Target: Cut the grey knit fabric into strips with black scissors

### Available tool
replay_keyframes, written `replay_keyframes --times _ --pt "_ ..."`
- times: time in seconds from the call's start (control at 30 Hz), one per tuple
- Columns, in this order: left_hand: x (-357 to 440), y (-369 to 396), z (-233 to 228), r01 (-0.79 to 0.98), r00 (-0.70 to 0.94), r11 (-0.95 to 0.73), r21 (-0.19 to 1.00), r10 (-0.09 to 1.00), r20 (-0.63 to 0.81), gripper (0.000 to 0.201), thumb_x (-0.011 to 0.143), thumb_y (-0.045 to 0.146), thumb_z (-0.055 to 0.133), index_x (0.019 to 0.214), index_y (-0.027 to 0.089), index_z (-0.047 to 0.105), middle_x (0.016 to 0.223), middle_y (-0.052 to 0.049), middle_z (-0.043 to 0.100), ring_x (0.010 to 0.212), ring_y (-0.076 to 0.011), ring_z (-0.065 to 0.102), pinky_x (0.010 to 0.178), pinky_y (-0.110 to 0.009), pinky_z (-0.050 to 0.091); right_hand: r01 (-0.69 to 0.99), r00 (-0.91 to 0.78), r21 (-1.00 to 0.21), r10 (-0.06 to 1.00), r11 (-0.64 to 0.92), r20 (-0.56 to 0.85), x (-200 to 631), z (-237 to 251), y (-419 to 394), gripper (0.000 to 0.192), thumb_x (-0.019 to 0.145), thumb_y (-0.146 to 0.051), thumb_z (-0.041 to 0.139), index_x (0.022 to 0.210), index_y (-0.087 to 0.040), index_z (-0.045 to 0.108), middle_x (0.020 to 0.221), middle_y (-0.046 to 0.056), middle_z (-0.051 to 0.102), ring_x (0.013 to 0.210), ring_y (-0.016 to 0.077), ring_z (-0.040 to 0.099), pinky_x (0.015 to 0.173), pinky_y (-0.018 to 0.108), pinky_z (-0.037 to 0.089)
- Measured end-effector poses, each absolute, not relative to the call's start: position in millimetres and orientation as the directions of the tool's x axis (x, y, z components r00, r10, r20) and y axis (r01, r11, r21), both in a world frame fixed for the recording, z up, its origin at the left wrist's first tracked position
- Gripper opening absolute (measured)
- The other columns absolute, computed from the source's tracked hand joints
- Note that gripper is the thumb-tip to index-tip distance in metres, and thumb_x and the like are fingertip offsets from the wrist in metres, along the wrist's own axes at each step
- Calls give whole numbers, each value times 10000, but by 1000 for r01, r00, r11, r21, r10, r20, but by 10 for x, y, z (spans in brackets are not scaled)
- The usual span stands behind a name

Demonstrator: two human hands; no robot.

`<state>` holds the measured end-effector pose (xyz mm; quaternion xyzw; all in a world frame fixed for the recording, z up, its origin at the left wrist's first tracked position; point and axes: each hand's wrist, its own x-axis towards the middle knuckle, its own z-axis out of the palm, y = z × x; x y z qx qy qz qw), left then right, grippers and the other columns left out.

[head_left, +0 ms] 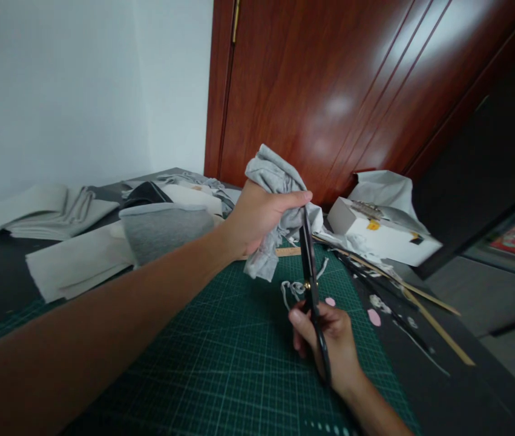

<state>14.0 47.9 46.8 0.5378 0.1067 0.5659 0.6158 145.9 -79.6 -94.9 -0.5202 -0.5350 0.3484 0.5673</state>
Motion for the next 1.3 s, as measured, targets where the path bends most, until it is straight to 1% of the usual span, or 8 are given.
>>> replay_keyframes --times 0.13,0.2,0.37,0.47,0.6,0.83,1.07,1.3 --pt "300 548 503 -556 259 -347 755 791 555 274 658 229 834 793 182 600 873 -28 686 827 -218 679 816 -396 556 145 180 -956 944 254 277 1499 -938 -772 392 804 -498 816 680 -171 640 474 -29 576 373 88 487 358 161 394" --pt "355 572 517 -568 258 -345 748 788 559 237 679 244 801 761 189 587 833 -12 661 790 -196 657 791 -368 541 150 197 -953 937 264 290 1512 -933 -763 387 806 -496 816 683 -169 650 474 -26 578 374 92 493 355 164 396" --pt "343 575 605 -572 451 -91 815 795 406 129 596 149 679 587 173 552 620 5 553 539 -145 532 620 -332 479 145 247 -953 923 266 295 1548 -939 -748 376 799 -488 826 683 -171 662 463 -36 558 363 87 479 344 162 383" --pt "288 551 653 -590 498 26 807 799 338 88 570 104 651 594 161 589 616 -10 587 537 -159 560 617 -342 490 143 264 -952 917 269 299 1568 -945 -749 382 787 -502 831 689 -170 668 471 -36 559 363 88 480 339 162 385" --pt "264 524 658 -582 552 90 808 773 312 140 585 62 710 674 144 640 651 -31 651 580 -194 632 630 -375 538 156 268 -952 916 264 298 1582 -942 -753 388 804 -514 814 696 -169 672 463 -30 571 361 88 476 344 165 383" --pt "280 526 637 -561 564 18 828 740 366 185 596 80 803 725 122 678 713 -65 696 602 -218 666 613 -407 575 143 246 -962 933 234 263 1619 -958 -740 397 790 -513 830 706 -165 657 491 -28 577 384 91 477 360 173 380" --pt "296 565 610 -571 539 21 820 764 355 243 554 73 838 733 118 680 776 -93 727 687 -261 707 688 -452 594 142 185 -946 931 291 314 1662 -973 -713 334 835 -465 806 765 -167 674 544 -19 601 450 112 507 422 196 418" --pt "357 559 548 -555 464 -61 829 805 370 226 554 76 833 711 119 676 794 -91 729 707 -239 707 743 -430 582 130 169 -947 934 295 314 1673 -972 -698 325 852 -457 792 767 -166 673 572 -17 601 479 116 513 444 200 429"
